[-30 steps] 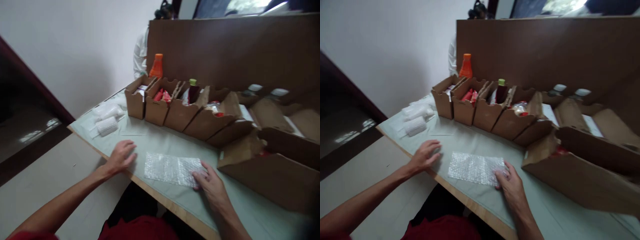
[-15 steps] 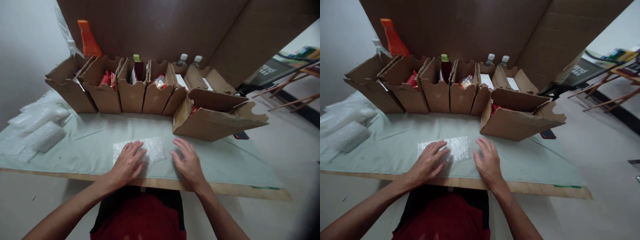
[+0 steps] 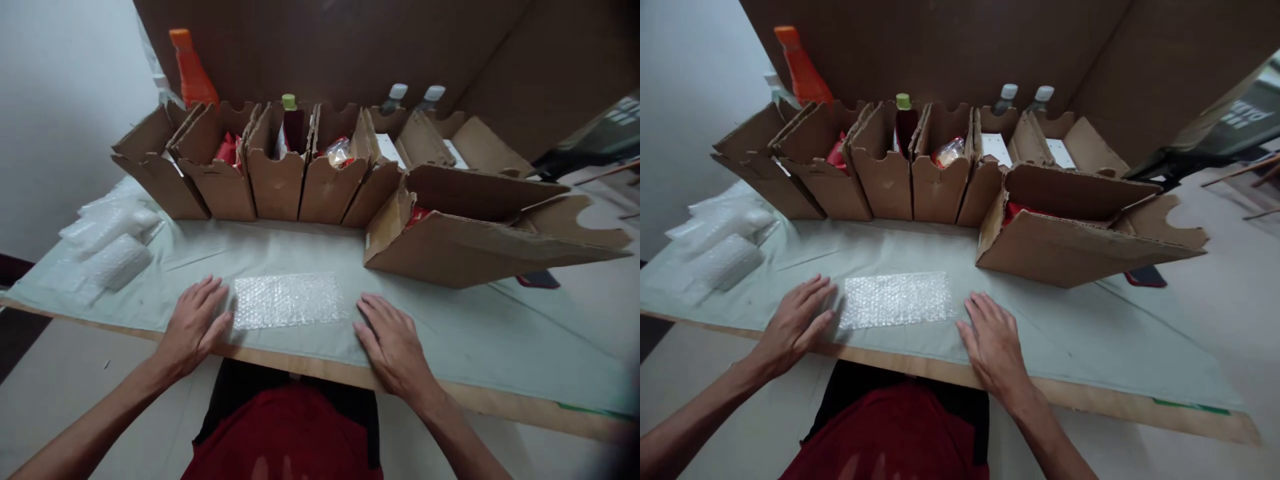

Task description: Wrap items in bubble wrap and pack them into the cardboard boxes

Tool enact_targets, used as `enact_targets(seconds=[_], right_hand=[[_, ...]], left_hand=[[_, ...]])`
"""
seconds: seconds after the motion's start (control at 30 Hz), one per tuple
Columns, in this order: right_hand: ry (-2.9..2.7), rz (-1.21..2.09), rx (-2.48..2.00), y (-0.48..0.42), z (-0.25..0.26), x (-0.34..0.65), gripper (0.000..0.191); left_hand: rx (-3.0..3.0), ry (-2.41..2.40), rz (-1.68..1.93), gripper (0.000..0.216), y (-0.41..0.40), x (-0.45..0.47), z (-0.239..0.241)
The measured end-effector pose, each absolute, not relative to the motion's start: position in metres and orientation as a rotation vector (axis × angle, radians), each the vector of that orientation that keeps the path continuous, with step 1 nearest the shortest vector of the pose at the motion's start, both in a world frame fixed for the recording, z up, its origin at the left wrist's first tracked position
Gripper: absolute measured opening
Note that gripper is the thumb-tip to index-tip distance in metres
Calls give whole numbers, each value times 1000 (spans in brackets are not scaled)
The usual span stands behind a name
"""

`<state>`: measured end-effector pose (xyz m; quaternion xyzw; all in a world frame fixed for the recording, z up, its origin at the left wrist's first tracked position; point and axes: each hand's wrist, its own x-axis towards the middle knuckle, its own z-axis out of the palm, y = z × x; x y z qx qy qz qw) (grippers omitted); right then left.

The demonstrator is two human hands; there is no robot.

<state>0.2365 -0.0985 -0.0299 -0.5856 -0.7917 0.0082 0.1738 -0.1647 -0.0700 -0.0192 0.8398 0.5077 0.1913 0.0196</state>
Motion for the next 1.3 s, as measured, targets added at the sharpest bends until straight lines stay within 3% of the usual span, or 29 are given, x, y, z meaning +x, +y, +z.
enact_targets(seconds=[0.1,0.23,0.33,0.5,0.7,0.83,0.97,1.07,1.17,1.23,1.3], right_hand=[[-2289,58,-1549,-69,-12,185,46],[-2467,239,-1391,-34,-17,127,52],[-2448,263,-1475,-40,-37,157,57],[-2182,133,-1662,-69,-40,238,52],[-2192,330,-1558,-26,-11,180,39],[-2177,405,-1540,-8,-9,156,17],[-2120,490,-1524,-22,6,174,23],[-2000,393,-1415,-33,37,192,29],[-1888,112,-1247,-40,57,209,21],[-1888,17,-1218,-45,50,221,20],[-1947,55,-1234,-50,26,232,22]], left_hand=[[2612,1544,742,44,-55,-123,-14],[2726,1357,413,59,-44,-75,-31],[2748,1316,275,67,-50,-98,-44],[2632,1415,517,53,-52,-155,-42],[2515,1588,562,41,-13,-126,-32],[2538,1568,537,21,-7,-116,-24],[2517,1526,573,15,-8,-112,1],[2513,1517,723,27,-3,-99,31],[2668,1349,1006,23,-2,-92,52],[2742,1155,1050,20,-4,-95,53],[2687,1134,928,32,-1,-99,44]])
